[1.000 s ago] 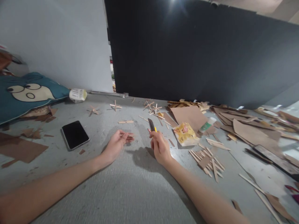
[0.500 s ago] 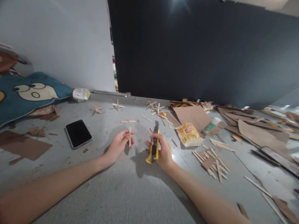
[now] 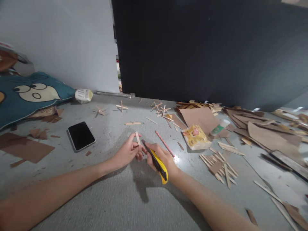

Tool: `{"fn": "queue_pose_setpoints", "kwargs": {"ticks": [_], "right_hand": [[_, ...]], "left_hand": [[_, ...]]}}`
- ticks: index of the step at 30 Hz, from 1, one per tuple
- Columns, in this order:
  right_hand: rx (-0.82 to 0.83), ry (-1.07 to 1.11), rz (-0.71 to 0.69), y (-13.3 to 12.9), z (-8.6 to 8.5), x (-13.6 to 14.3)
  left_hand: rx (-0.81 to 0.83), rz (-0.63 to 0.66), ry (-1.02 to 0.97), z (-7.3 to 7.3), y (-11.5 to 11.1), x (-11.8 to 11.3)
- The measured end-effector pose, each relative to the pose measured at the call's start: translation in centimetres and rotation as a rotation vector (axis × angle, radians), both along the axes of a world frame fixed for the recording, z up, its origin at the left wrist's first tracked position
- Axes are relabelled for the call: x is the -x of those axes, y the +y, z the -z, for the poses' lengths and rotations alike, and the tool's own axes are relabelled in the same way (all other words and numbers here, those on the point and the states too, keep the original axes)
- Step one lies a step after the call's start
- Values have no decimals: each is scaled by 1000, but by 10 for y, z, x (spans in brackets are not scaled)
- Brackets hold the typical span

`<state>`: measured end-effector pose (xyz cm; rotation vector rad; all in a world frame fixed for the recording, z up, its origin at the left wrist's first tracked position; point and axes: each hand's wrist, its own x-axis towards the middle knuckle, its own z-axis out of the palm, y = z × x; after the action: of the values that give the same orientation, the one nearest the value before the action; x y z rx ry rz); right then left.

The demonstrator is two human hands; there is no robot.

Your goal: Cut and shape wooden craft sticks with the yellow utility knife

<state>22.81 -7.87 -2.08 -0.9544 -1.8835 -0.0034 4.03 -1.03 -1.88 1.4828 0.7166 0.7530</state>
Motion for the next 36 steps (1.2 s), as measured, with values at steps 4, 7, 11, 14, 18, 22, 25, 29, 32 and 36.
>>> {"fn": "queue_pose_setpoints", "kwargs": {"ticks": [4, 7, 11, 14, 18, 22, 25, 29, 32, 36], "right_hand": [[-25, -66, -37, 1, -5, -1], [-37, -78, -43, 2, -8, 0], [-17, -93, -64, 2, -8, 0], [-2, -92, -69, 2, -7, 0], [1, -79, -75, 2, -6, 0], [-5, -85, -76, 2, -8, 1], [-4, -96, -79, 2, -10, 1], [21, -94, -69, 1, -11, 1], [65, -93, -67, 1, -9, 1], [154, -33, -35, 2, -5, 0]], "left_hand": [[-4, 20, -13, 1, 0, 1], [-7, 25, -17, -1, 0, 1], [-3, 35, -18, -2, 0, 1], [-5, 44, -26, 0, 0, 1], [-17, 46, -4, 3, 2, 2], [-28, 50, 3, 4, 2, 3], [-25, 52, -11, 4, 2, 3], [-41, 49, 2, 4, 2, 2], [-46, 52, 13, 7, 3, 2], [-58, 53, 34, 9, 4, 1]]}}
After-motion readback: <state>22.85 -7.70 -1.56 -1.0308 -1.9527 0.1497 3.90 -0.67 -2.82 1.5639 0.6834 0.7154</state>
